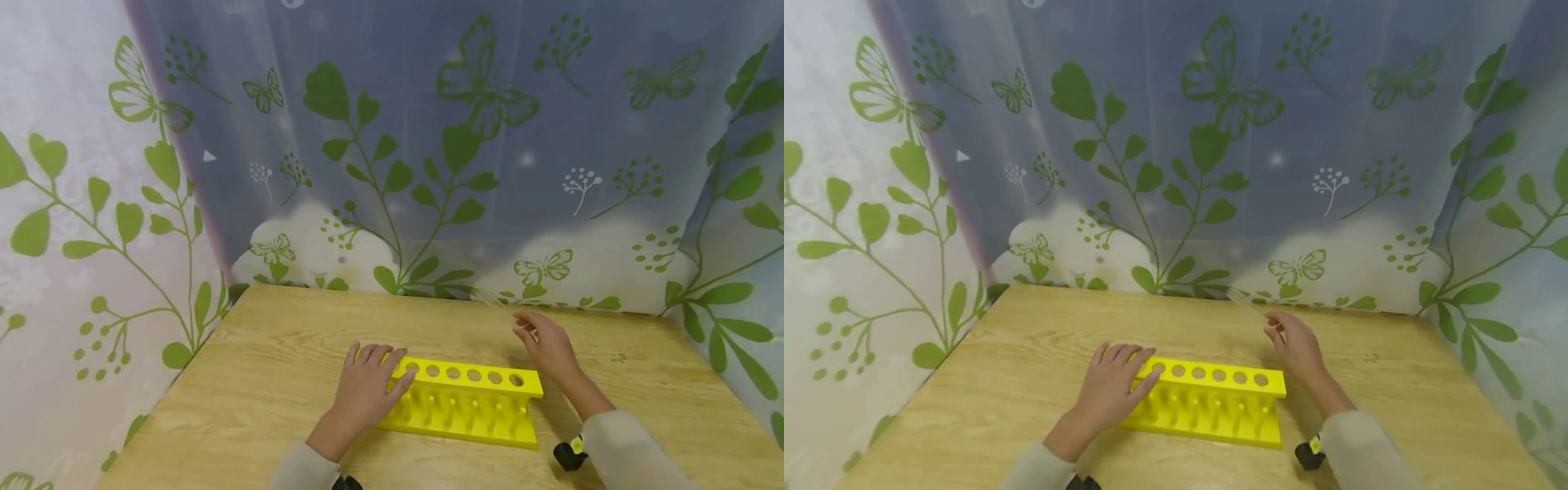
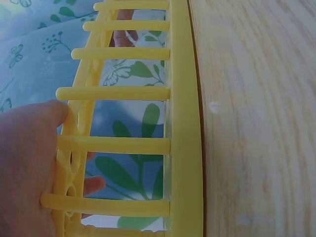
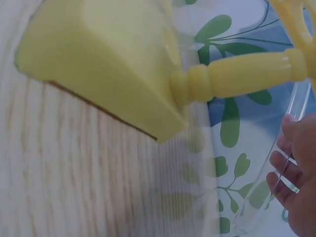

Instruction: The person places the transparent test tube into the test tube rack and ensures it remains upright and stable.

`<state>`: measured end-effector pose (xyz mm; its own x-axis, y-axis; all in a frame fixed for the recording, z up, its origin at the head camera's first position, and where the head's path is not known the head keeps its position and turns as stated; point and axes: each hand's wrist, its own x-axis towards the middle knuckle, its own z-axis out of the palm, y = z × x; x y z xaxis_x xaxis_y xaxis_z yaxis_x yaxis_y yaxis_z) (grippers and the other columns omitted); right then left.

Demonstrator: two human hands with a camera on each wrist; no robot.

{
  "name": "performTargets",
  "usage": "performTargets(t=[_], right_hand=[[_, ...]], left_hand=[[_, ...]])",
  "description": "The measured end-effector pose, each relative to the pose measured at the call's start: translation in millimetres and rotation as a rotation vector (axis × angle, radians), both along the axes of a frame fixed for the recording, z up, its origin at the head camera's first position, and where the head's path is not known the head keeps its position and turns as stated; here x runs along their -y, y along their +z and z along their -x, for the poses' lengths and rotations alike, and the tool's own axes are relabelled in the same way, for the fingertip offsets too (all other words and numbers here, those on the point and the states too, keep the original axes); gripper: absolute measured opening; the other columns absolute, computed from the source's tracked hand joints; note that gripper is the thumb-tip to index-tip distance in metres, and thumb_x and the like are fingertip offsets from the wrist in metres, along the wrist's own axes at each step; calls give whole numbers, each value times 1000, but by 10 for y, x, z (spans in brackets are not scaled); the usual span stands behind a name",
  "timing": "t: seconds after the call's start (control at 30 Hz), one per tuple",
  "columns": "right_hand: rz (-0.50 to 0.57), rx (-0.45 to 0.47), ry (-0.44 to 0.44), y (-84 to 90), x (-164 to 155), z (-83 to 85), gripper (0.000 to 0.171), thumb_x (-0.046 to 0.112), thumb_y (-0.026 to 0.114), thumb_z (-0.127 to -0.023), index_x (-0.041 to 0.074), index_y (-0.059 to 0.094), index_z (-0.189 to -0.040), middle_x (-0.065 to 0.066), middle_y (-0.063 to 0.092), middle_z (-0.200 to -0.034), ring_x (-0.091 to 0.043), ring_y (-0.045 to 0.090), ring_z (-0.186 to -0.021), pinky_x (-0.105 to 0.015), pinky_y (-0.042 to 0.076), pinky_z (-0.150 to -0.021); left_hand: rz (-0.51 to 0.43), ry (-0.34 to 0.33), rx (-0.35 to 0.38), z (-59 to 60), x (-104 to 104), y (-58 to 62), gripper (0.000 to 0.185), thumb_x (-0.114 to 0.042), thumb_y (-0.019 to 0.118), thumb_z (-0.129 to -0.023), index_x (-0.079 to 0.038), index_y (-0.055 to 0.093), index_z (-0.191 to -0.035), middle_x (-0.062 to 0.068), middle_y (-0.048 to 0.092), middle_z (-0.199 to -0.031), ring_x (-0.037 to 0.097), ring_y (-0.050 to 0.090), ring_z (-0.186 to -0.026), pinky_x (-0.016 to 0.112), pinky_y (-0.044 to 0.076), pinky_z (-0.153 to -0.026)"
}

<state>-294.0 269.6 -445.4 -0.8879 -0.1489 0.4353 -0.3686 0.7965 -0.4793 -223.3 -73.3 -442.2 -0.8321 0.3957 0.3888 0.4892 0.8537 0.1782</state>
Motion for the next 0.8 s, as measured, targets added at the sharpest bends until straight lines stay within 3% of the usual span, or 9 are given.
performTargets(t=[0.47, 0.8], right_hand=[[95, -146, -19, 92, 88, -114, 28, 13, 59, -98, -1, 60, -123, -18, 67, -111, -33, 64, -91, -51, 53, -76], [142, -280, 2, 186, 186, -208, 26, 4, 64, -93, -3, 61, -118, -18, 68, -105, -32, 65, -85, -51, 54, -74]], left_hand=[[20, 21, -14, 3, -7, -7, 46, -52, 45, -99, -22, 58, -132, 2, 59, -125, 26, 51, -120, 58, 29, -108], [26, 23, -39, 12, -9, -30, 46, -53, 45, -99, -23, 58, -132, 1, 59, -124, 25, 52, -119, 57, 30, -108]])
